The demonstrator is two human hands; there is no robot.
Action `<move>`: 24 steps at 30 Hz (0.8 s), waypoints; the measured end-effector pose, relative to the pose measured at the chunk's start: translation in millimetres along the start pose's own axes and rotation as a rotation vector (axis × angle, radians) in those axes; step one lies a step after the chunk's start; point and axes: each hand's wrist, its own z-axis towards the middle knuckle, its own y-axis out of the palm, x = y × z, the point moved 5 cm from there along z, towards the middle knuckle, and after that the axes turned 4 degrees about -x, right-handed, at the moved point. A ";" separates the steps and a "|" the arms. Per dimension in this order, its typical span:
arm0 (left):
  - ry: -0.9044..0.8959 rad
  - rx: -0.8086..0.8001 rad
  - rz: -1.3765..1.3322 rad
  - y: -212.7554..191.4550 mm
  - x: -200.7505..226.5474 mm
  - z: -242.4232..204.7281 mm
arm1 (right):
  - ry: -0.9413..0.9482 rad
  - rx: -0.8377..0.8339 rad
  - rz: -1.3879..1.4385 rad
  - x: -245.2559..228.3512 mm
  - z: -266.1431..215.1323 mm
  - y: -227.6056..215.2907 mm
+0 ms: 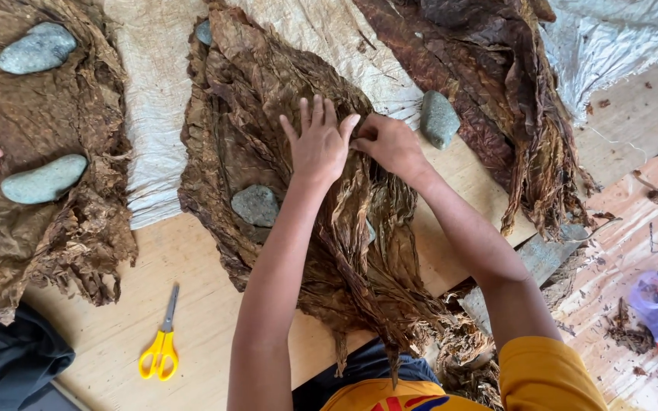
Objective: The person places several smooth stones onto large dried leaves laid out on a table. They adjust the positions of the stones and smooth the leaf surfaces with their hands. A coworker performs a similar task on an adjacent leaf.
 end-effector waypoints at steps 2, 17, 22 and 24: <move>0.045 0.040 -0.199 4.4 3.5 4.9 | -0.046 0.079 0.267 -1.1 -10.9 -20.6; 0.102 -0.150 -0.021 21.3 6.2 -9.1 | -0.125 -0.077 0.829 7.5 -7.8 -37.1; 0.104 -0.116 0.024 38.9 -0.7 2.9 | -0.199 0.024 0.635 1.1 30.3 -43.3; 0.102 -0.117 0.033 39.1 -1.3 2.5 | -0.227 0.077 0.610 -9.6 40.5 -43.4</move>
